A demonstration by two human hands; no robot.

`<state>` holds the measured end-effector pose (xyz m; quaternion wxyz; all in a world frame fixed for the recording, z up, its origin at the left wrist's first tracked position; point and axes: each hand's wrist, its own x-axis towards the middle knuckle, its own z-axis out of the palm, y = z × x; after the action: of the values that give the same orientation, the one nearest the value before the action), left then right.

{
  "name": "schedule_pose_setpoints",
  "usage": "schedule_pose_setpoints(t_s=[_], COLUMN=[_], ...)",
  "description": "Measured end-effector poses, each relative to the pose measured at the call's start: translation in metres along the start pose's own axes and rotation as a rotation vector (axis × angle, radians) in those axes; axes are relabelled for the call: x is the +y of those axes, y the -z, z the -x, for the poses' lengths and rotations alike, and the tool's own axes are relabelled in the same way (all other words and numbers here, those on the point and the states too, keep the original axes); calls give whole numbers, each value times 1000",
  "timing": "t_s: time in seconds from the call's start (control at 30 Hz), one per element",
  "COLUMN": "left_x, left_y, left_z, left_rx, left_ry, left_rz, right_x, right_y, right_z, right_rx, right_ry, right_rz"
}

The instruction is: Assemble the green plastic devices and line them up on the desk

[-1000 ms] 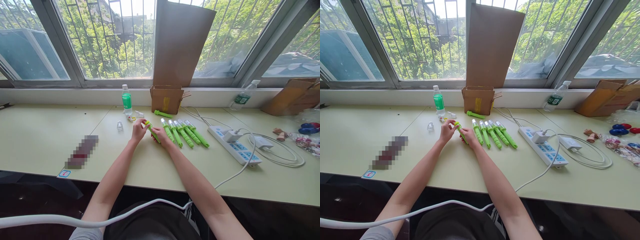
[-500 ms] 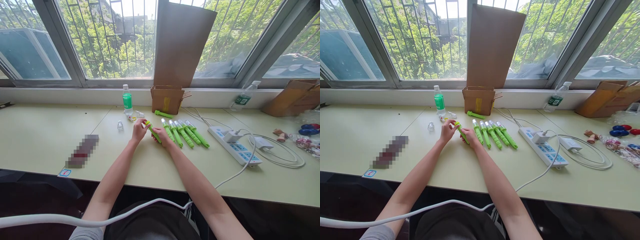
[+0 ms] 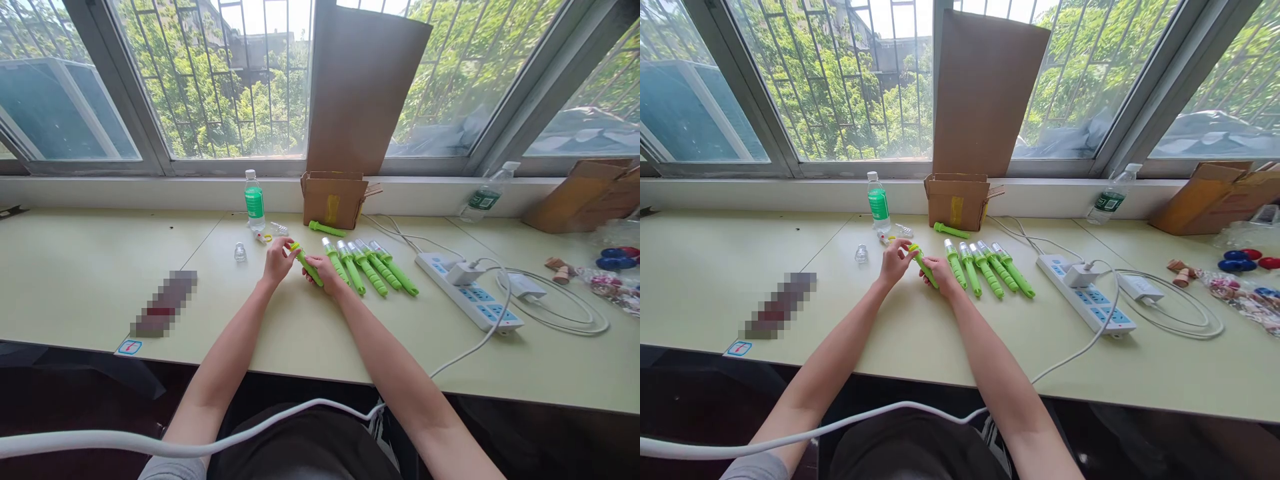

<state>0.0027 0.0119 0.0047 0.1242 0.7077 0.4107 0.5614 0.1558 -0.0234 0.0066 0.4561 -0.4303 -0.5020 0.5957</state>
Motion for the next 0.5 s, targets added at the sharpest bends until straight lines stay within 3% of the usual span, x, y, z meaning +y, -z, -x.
schedule_pose_setpoints(t_s=[0.5], left_x=[3], left_y=[1], left_z=[0], left_rx=[6], left_ry=[-7], left_rz=[13], right_x=[-4], right_y=[1], right_z=[1], right_rx=[-25], right_ry=[-42], right_rz=[-49])
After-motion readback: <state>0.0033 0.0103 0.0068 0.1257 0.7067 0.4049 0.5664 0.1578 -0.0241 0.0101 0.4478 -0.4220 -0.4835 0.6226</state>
